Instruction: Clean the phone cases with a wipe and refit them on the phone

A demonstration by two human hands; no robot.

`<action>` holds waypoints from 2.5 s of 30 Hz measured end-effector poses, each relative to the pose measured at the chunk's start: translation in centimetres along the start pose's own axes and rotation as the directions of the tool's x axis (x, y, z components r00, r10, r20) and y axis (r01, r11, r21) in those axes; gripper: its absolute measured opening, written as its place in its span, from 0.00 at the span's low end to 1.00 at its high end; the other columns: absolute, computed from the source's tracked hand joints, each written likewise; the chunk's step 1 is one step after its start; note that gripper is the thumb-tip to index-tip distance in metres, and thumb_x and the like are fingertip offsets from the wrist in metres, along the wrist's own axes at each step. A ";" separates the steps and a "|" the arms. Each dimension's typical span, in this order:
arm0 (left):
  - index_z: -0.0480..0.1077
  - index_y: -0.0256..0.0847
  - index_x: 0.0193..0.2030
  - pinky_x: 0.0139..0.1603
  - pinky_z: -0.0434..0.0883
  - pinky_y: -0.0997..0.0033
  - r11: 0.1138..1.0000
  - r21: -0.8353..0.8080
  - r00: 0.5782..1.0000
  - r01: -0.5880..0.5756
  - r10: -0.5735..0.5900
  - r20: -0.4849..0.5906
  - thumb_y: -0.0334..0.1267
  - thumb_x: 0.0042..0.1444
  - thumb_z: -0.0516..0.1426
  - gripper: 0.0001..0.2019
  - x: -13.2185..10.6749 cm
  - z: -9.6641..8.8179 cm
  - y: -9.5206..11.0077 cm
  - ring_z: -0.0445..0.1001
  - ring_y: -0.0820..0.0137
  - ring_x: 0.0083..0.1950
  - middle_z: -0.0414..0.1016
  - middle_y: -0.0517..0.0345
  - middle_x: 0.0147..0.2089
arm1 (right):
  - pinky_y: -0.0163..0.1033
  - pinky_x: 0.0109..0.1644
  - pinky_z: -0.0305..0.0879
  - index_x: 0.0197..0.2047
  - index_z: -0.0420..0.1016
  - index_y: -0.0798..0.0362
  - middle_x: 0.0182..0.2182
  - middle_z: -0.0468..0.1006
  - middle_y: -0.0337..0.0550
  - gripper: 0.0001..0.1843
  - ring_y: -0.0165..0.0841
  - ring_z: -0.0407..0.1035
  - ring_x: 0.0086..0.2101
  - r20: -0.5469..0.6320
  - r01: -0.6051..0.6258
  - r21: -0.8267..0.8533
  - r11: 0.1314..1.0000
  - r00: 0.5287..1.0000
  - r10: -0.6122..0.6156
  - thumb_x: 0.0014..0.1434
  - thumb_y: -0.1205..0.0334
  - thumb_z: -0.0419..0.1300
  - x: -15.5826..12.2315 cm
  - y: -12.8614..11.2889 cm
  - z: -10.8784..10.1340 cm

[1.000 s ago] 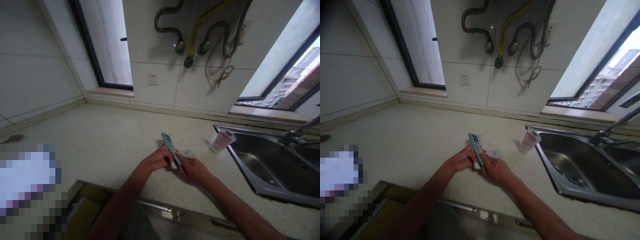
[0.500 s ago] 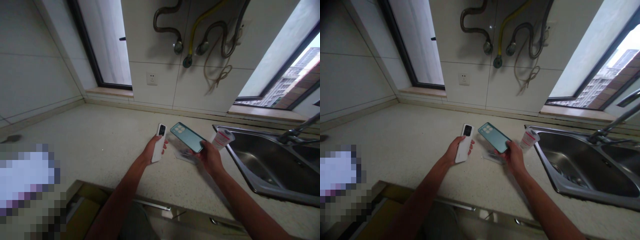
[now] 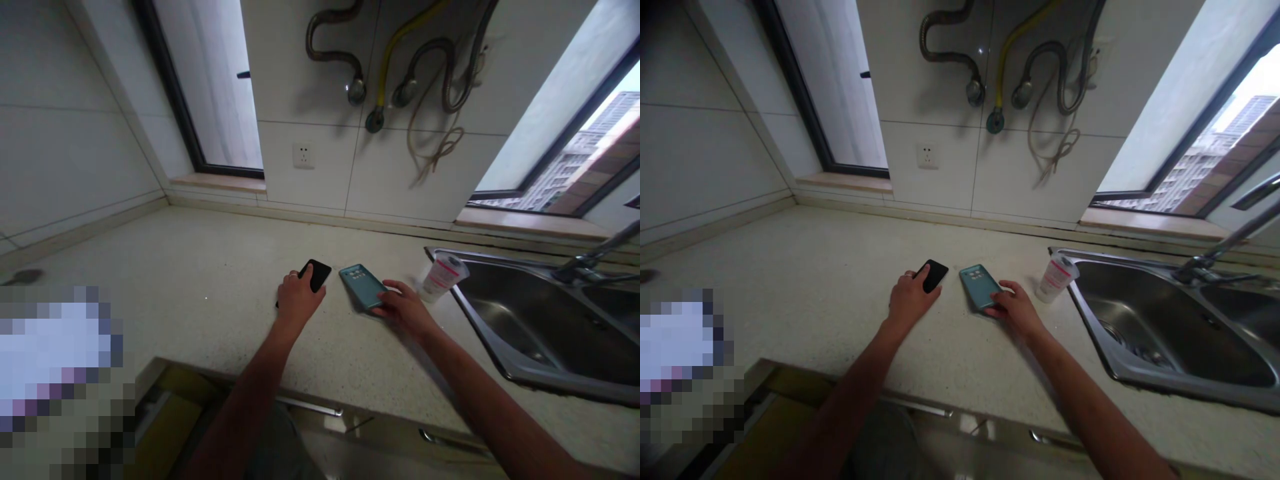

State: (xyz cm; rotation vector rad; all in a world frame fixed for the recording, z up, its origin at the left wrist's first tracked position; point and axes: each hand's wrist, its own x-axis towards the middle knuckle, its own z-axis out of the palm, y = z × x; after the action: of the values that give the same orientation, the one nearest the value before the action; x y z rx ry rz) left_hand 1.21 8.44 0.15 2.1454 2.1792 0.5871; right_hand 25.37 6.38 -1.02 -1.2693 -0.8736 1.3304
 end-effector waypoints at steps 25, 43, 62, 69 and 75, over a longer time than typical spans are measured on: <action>0.64 0.27 0.64 0.51 0.64 0.51 0.993 0.121 1.000 0.012 -0.009 -0.025 0.51 0.61 0.53 0.32 -1.1 2.0 0.8 0.65 0.47 0.56 0.68 0.28 0.55 | 0.40 0.35 0.62 0.49 0.77 0.52 0.31 0.79 0.47 0.16 0.37 0.70 0.30 0.299 0.403 -0.892 0.206 0.867 -0.398 0.62 0.56 0.56 -0.6 0.0 -1.1; 0.64 0.40 0.64 0.66 0.57 0.50 0.635 -0.294 0.655 -0.715 0.754 0.036 0.43 0.65 0.51 0.23 -2.0 1.6 2.7 0.61 0.54 0.68 0.67 0.40 0.65 | 0.39 0.34 0.60 0.31 0.76 0.52 0.29 0.79 0.46 0.11 0.36 0.70 0.30 0.323 0.398 -0.880 0.259 0.901 -0.290 0.61 0.57 0.57 0.4 0.0 -2.1; 0.72 0.40 0.51 0.59 0.66 0.52 0.666 -0.569 0.843 -0.483 0.529 -0.097 0.44 0.65 0.48 0.17 -2.1 1.9 2.9 0.73 0.59 0.53 0.76 0.44 0.48 | 0.34 0.29 0.66 0.31 0.74 0.52 0.25 0.74 0.35 0.17 0.28 0.67 0.25 0.080 0.305 -0.036 0.952 0.950 -0.301 0.44 0.51 0.72 -0.5 -2.5 -1.5; 0.69 0.38 0.56 0.46 0.72 0.66 0.009 -0.944 0.869 0.331 0.387 0.309 0.57 0.49 0.64 0.32 -1.5 2.0 6.4 0.76 0.64 0.47 0.74 0.45 0.52 | 0.32 0.32 0.68 0.32 0.76 0.51 0.28 0.78 0.35 0.18 0.26 0.70 0.26 0.227 0.196 0.143 0.970 0.948 -0.225 0.39 0.56 0.76 -0.7 -2.3 -0.5; 0.76 0.37 0.39 0.40 0.70 0.69 -0.094 -0.877 0.836 0.471 0.366 0.410 0.50 0.40 0.71 0.23 -0.8 2.2 8.4 0.74 0.71 0.34 0.77 0.56 0.34 | 0.35 0.38 0.69 0.37 0.77 0.50 0.35 0.80 0.39 0.17 0.30 0.72 0.33 0.185 0.370 -0.003 0.929 0.913 -0.363 0.45 0.53 0.73 -0.2 -2.0 -1.1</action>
State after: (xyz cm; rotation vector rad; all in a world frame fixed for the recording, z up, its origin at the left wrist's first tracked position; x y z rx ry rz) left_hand 9.96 8.07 0.26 0.9577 0.6928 0.9622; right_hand 26.86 6.40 0.79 -0.9606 -1.2062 1.1407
